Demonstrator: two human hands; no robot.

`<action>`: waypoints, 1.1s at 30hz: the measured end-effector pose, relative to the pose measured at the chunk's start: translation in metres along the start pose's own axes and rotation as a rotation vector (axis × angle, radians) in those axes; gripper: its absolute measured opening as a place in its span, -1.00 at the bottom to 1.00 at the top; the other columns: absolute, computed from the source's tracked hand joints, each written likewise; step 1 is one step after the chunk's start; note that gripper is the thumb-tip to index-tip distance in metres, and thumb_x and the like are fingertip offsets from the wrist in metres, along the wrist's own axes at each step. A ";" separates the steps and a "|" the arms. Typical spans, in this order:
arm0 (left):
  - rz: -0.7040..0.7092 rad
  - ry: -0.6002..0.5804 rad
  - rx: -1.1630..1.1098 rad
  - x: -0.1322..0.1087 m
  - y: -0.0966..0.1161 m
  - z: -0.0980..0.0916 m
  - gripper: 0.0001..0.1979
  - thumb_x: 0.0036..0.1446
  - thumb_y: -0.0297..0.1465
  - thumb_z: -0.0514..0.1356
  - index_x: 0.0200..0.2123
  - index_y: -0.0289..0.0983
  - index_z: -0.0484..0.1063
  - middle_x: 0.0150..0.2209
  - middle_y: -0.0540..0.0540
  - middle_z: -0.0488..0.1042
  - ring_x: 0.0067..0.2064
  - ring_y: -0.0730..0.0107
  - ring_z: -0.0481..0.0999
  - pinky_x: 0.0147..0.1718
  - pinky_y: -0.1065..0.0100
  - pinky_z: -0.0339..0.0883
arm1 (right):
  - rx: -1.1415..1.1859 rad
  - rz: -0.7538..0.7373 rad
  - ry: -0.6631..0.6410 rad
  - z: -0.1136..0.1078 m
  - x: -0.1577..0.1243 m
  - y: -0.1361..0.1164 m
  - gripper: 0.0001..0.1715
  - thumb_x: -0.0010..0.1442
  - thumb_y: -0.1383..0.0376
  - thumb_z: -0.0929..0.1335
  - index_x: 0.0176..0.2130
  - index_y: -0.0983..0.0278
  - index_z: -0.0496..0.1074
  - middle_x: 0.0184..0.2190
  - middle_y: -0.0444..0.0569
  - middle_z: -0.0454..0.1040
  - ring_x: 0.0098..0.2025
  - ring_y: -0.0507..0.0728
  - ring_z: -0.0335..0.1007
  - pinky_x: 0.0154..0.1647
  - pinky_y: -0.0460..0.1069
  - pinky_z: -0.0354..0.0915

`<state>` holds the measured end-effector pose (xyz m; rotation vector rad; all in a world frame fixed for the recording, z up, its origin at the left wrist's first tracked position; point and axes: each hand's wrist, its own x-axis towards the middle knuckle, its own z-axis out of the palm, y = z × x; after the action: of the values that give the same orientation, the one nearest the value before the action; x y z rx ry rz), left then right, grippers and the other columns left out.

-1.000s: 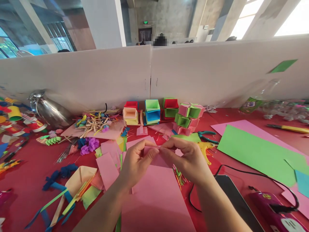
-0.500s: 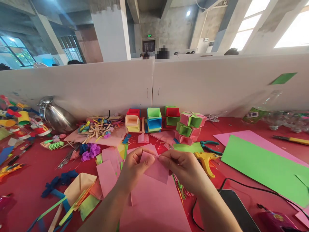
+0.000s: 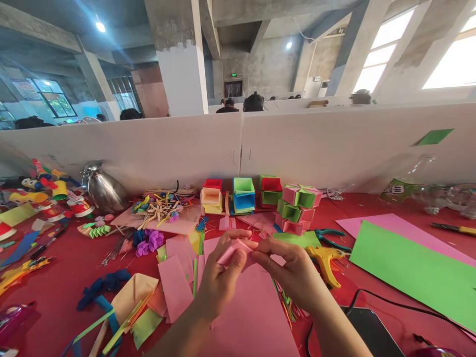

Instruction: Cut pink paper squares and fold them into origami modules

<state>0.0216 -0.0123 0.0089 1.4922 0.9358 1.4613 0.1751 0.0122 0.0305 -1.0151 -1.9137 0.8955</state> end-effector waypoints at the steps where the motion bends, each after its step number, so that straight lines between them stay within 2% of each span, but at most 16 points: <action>1: 0.008 -0.017 0.000 -0.001 0.001 0.000 -0.72 0.25 -0.27 0.03 -0.18 -0.24 0.50 -0.01 -0.15 0.42 0.02 0.24 0.38 -0.03 0.32 0.24 | -0.008 -0.016 0.003 0.000 0.000 -0.001 -0.74 0.20 0.21 0.30 -0.47 0.26 0.44 -0.49 -0.14 0.46 -0.41 0.02 0.33 -0.37 -0.11 0.21; 4: 0.033 -0.063 -0.008 -0.002 0.002 -0.001 -0.71 0.27 -0.30 0.00 -0.17 -0.23 0.50 -0.01 -0.15 0.45 0.05 0.25 0.38 0.04 0.28 0.21 | -0.042 -0.023 0.018 -0.004 -0.001 0.000 -0.77 0.19 0.21 0.32 -0.45 0.24 0.45 -0.49 -0.15 0.46 -0.42 0.02 0.34 -0.39 -0.12 0.23; 6: 0.046 -0.096 0.032 -0.003 0.003 -0.001 -0.70 0.28 -0.32 -0.02 -0.14 -0.21 0.49 0.00 -0.14 0.46 0.05 0.26 0.39 0.05 0.29 0.21 | -0.074 -0.044 0.083 -0.008 -0.002 0.000 -0.87 0.15 0.22 0.36 -0.38 0.21 0.47 -0.45 -0.16 0.47 -0.39 0.02 0.35 -0.37 -0.12 0.24; 7: 0.047 -0.120 0.070 -0.004 0.004 -0.001 -0.70 0.28 -0.32 -0.02 -0.11 -0.21 0.48 -0.01 -0.13 0.47 0.04 0.27 0.40 0.04 0.30 0.21 | -0.088 -0.079 0.125 -0.010 -0.003 0.000 -0.92 0.13 0.23 0.38 -0.34 0.19 0.47 -0.41 -0.16 0.47 -0.36 0.02 0.36 -0.34 -0.12 0.26; 9: 0.046 -0.178 0.146 -0.004 0.006 -0.001 -0.71 0.27 -0.33 0.00 -0.07 -0.19 0.46 -0.06 -0.11 0.50 -0.03 0.30 0.45 -0.02 0.34 0.25 | -0.099 -0.188 0.163 -0.013 -0.006 -0.002 -0.86 0.10 0.26 0.41 -0.25 0.15 0.48 -0.34 -0.14 0.46 -0.28 0.03 0.36 -0.26 -0.11 0.28; 11: 0.038 -0.241 0.185 -0.004 0.009 0.001 -0.72 0.27 -0.35 0.00 -0.05 -0.18 0.44 -0.15 -0.08 0.54 -0.15 0.34 0.49 -0.14 0.40 0.29 | -0.098 -0.284 0.117 -0.014 -0.009 -0.004 -0.83 0.12 0.31 0.40 -0.22 0.13 0.49 -0.32 -0.13 0.44 -0.26 0.03 0.37 -0.24 -0.11 0.30; 14: 0.024 -0.297 0.199 -0.004 0.013 0.003 -0.74 0.28 -0.35 -0.01 -0.13 -0.20 0.46 -0.30 -0.03 0.52 -0.30 0.42 0.45 -0.30 0.47 0.26 | -0.084 -0.324 0.049 -0.013 -0.012 -0.008 -0.86 0.17 0.36 0.35 -0.27 0.15 0.51 -0.38 -0.12 0.43 -0.33 0.01 0.37 -0.32 -0.11 0.31; 16: 0.025 -0.304 0.207 -0.004 0.013 0.004 -0.78 0.27 -0.35 0.02 -0.22 -0.23 0.46 -0.36 -0.01 0.48 -0.34 0.45 0.41 -0.35 0.48 0.22 | -0.079 -0.322 0.065 -0.013 -0.013 -0.010 -0.87 0.17 0.37 0.35 -0.32 0.17 0.52 -0.43 -0.12 0.42 -0.37 0.01 0.37 -0.36 -0.10 0.30; 20: 0.043 -0.308 0.200 -0.002 0.012 0.003 -0.84 0.23 -0.34 0.08 -0.28 -0.25 0.44 -0.35 -0.01 0.43 -0.30 0.46 0.37 -0.32 0.48 0.20 | -0.057 -0.329 0.077 -0.014 -0.012 -0.010 -0.88 0.16 0.37 0.36 -0.37 0.19 0.51 -0.46 -0.13 0.41 -0.40 0.00 0.36 -0.39 -0.10 0.29; 24: 0.021 -0.324 0.193 -0.001 0.010 0.002 -0.79 0.25 -0.33 0.05 -0.36 -0.28 0.41 -0.40 -0.01 0.39 -0.33 0.46 0.36 -0.32 0.45 0.21 | -0.014 -0.325 0.031 -0.014 -0.012 -0.010 -0.87 0.17 0.38 0.35 -0.32 0.19 0.51 -0.42 -0.11 0.42 -0.36 0.01 0.37 -0.35 -0.10 0.30; 28: -0.087 -0.375 0.090 -0.001 0.007 0.000 -0.72 0.24 -0.30 0.05 -0.41 -0.31 0.44 -0.40 -0.07 0.44 -0.30 0.39 0.42 -0.28 0.38 0.27 | -0.018 -0.268 0.025 -0.012 -0.013 -0.011 -0.86 0.19 0.37 0.33 -0.35 0.20 0.50 -0.45 -0.11 0.43 -0.40 0.01 0.36 -0.39 -0.10 0.28; 31: -0.221 -0.423 -0.084 0.000 0.005 -0.001 -0.76 0.22 -0.31 0.08 -0.35 -0.32 0.45 -0.38 -0.11 0.49 -0.30 0.35 0.47 -0.26 0.33 0.33 | -0.012 -0.176 0.117 -0.013 -0.013 -0.011 -0.82 0.20 0.32 0.32 -0.43 0.24 0.46 -0.49 -0.11 0.43 -0.43 0.02 0.35 -0.38 -0.08 0.27; 33: -0.283 -0.383 -0.162 0.000 0.003 0.000 -0.78 0.20 -0.32 0.08 -0.33 -0.34 0.44 -0.45 -0.10 0.50 -0.37 0.36 0.49 -0.29 0.32 0.36 | -0.019 -0.117 0.168 -0.014 -0.013 -0.011 -0.81 0.20 0.27 0.32 -0.44 0.24 0.44 -0.49 -0.10 0.45 -0.42 0.04 0.36 -0.36 -0.07 0.27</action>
<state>0.0212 -0.0130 0.0114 1.3907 0.7384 0.9791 0.1890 -0.0008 0.0421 -0.9479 -1.8226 0.7037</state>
